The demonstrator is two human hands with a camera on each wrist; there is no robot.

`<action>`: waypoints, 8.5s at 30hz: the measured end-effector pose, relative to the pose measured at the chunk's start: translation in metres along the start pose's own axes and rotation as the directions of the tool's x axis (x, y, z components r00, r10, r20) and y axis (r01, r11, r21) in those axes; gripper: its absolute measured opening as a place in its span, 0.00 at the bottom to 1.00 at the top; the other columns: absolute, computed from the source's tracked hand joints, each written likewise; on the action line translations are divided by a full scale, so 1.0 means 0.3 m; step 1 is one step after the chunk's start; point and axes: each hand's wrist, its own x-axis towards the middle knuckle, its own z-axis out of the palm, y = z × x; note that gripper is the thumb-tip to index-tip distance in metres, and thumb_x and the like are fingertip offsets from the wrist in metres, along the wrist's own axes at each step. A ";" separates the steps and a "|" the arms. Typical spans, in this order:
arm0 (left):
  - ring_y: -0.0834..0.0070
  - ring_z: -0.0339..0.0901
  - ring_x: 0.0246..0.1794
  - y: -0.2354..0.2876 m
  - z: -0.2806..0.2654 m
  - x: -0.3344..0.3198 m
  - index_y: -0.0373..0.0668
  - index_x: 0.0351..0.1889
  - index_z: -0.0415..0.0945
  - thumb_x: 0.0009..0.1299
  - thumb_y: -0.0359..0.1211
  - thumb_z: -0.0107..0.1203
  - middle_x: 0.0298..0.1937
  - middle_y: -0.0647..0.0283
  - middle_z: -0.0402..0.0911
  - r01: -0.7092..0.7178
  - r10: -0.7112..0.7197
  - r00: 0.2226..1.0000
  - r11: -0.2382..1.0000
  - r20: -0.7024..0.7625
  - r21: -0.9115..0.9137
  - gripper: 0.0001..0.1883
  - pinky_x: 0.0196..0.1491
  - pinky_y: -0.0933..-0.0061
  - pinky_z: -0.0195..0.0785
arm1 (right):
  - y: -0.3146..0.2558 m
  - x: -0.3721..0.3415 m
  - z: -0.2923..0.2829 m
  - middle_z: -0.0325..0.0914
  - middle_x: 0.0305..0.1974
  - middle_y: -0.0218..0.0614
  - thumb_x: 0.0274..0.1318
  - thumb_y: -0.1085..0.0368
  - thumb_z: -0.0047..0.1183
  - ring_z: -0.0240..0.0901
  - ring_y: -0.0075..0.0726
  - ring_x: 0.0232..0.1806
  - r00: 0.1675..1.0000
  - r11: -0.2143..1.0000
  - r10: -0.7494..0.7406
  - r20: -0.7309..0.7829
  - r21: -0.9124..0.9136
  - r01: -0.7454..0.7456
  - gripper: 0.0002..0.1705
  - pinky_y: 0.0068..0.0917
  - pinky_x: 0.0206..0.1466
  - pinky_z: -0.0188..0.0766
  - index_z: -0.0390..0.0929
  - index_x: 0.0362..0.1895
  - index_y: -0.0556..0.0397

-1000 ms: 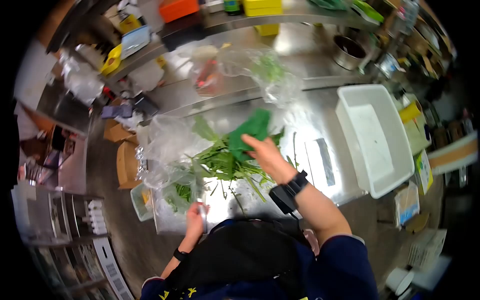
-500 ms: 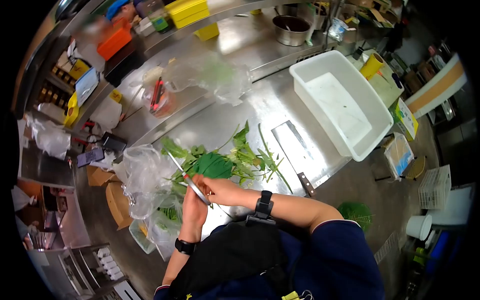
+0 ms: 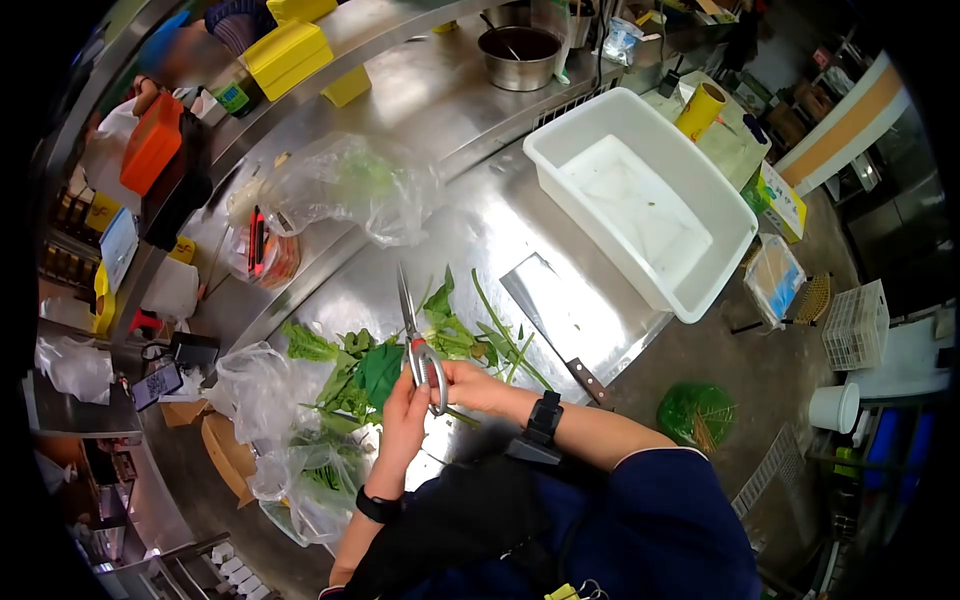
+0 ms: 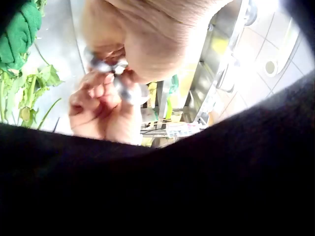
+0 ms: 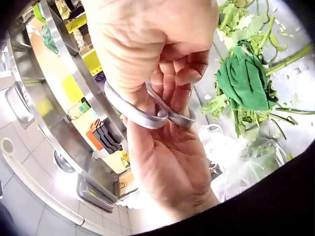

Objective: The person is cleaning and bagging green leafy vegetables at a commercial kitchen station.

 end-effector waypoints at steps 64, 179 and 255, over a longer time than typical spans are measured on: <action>0.64 0.63 0.58 0.077 -0.137 -0.206 0.34 0.52 0.64 0.59 0.26 0.49 0.56 0.55 0.67 -0.376 0.404 0.848 0.915 -0.345 0.145 0.21 0.57 0.63 0.56 | -0.032 -0.280 0.101 0.62 0.19 0.26 0.54 0.65 0.49 0.60 0.20 0.15 0.846 0.864 0.497 -0.192 0.025 -0.503 0.18 0.19 0.18 0.59 0.62 0.48 0.53; 0.49 0.58 0.54 -0.580 0.178 -0.040 0.27 0.43 0.66 0.55 0.38 0.55 0.50 0.42 0.62 0.141 -0.490 0.862 -0.016 -0.131 0.990 0.24 0.58 0.57 0.53 | 0.785 -1.660 -0.759 0.77 0.39 0.45 0.45 0.56 0.53 0.73 0.46 0.43 -0.436 0.784 0.130 -0.890 0.362 -0.504 0.22 0.35 0.47 0.67 0.73 0.44 0.55; 0.80 0.69 0.20 -0.417 0.137 -0.687 0.34 0.37 0.73 0.65 0.33 0.50 0.23 0.60 0.75 0.646 -0.539 0.643 0.763 -0.544 0.008 0.10 0.24 0.79 0.63 | -0.180 0.288 -1.180 0.64 0.54 0.44 0.35 0.69 0.47 0.59 0.50 0.56 0.652 0.073 -0.717 -0.247 -0.957 -0.282 0.24 0.41 0.57 0.57 0.71 0.45 0.47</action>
